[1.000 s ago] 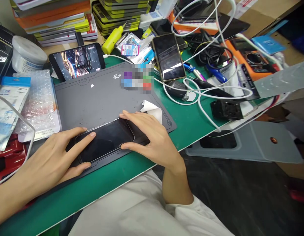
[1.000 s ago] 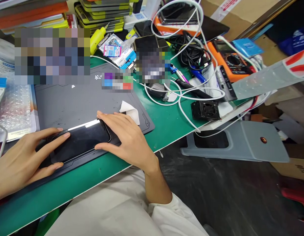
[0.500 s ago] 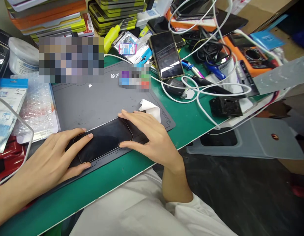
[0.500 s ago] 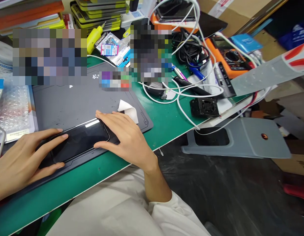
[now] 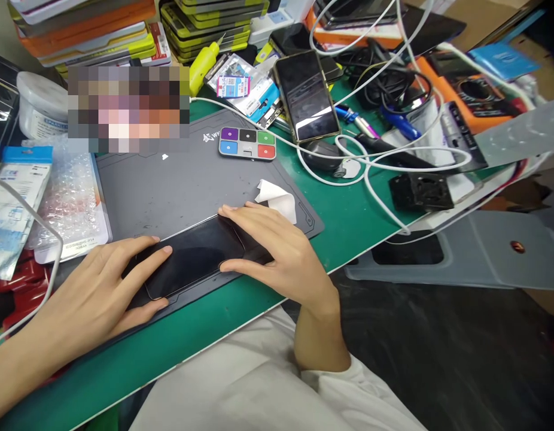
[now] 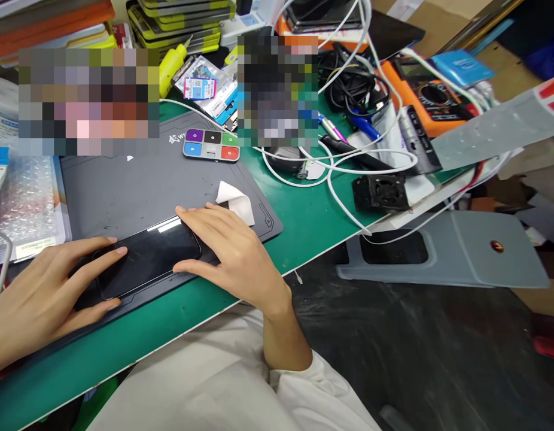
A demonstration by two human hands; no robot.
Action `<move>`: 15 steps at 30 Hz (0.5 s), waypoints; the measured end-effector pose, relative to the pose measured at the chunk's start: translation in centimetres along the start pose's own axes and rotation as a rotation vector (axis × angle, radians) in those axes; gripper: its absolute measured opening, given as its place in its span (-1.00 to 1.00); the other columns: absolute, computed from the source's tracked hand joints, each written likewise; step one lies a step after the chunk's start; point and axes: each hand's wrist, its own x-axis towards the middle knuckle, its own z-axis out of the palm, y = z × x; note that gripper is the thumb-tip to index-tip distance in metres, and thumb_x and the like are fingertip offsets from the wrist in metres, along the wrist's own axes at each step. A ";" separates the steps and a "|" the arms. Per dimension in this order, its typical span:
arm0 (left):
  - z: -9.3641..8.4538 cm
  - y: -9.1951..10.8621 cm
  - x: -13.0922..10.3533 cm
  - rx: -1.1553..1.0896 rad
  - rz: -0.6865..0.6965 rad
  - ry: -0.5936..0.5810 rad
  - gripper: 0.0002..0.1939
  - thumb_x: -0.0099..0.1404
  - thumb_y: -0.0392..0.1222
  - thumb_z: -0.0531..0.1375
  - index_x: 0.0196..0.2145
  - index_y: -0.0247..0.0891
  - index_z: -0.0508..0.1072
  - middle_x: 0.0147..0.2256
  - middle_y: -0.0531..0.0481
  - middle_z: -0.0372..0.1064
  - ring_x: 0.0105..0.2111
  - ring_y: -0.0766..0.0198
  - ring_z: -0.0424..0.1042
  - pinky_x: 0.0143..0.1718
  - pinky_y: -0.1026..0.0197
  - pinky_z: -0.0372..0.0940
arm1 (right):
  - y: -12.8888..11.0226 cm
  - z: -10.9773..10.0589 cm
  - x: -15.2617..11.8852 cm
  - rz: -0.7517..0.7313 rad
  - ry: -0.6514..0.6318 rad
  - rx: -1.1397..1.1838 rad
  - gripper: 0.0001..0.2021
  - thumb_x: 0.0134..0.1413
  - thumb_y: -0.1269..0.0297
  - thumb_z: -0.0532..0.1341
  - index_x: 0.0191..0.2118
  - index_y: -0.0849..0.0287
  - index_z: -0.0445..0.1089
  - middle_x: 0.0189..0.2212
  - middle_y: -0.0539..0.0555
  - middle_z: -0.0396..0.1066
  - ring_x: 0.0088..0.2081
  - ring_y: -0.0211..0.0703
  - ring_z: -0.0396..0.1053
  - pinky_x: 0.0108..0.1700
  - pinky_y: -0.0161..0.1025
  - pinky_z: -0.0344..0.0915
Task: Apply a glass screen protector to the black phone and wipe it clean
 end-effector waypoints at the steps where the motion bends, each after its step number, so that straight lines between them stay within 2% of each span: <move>1: 0.0 0.0 0.0 -0.004 -0.001 -0.002 -0.25 0.77 0.16 0.11 0.71 -0.17 0.09 0.38 -0.38 0.44 0.25 -0.23 0.55 0.21 -0.19 0.48 | 0.0 0.0 0.0 0.002 -0.002 0.001 -0.26 0.46 0.08 0.51 0.60 0.10 0.36 0.32 0.24 0.69 0.34 0.15 0.67 0.55 0.21 0.51; 7: -0.1 0.0 0.0 -0.037 -0.028 0.000 -0.24 0.76 0.18 0.13 0.72 -0.08 0.08 0.38 -0.34 0.45 0.26 -0.21 0.55 0.24 -0.17 0.47 | 0.0 0.0 -0.1 0.000 0.003 -0.006 -0.24 0.48 0.06 0.50 0.63 0.03 0.32 0.34 0.20 0.68 0.33 0.17 0.68 0.54 0.26 0.53; 12: -0.2 0.0 0.1 0.005 0.009 -0.014 -0.25 0.77 0.14 0.11 0.70 -0.22 0.08 0.38 -0.41 0.42 0.25 -0.24 0.53 0.23 -0.20 0.45 | 0.0 0.0 -0.1 -0.004 0.007 -0.003 -0.28 0.47 0.07 0.50 0.59 0.09 0.38 0.31 0.23 0.70 0.32 0.17 0.69 0.54 0.24 0.53; 15: -0.1 0.1 0.1 0.004 0.004 -0.008 -0.25 0.77 0.15 0.11 0.71 -0.20 0.08 0.37 -0.40 0.43 0.26 -0.24 0.53 0.23 -0.20 0.46 | 0.0 0.0 -0.1 -0.007 0.005 -0.004 -0.28 0.44 0.08 0.52 0.57 0.15 0.40 0.30 0.27 0.70 0.33 0.17 0.68 0.54 0.22 0.53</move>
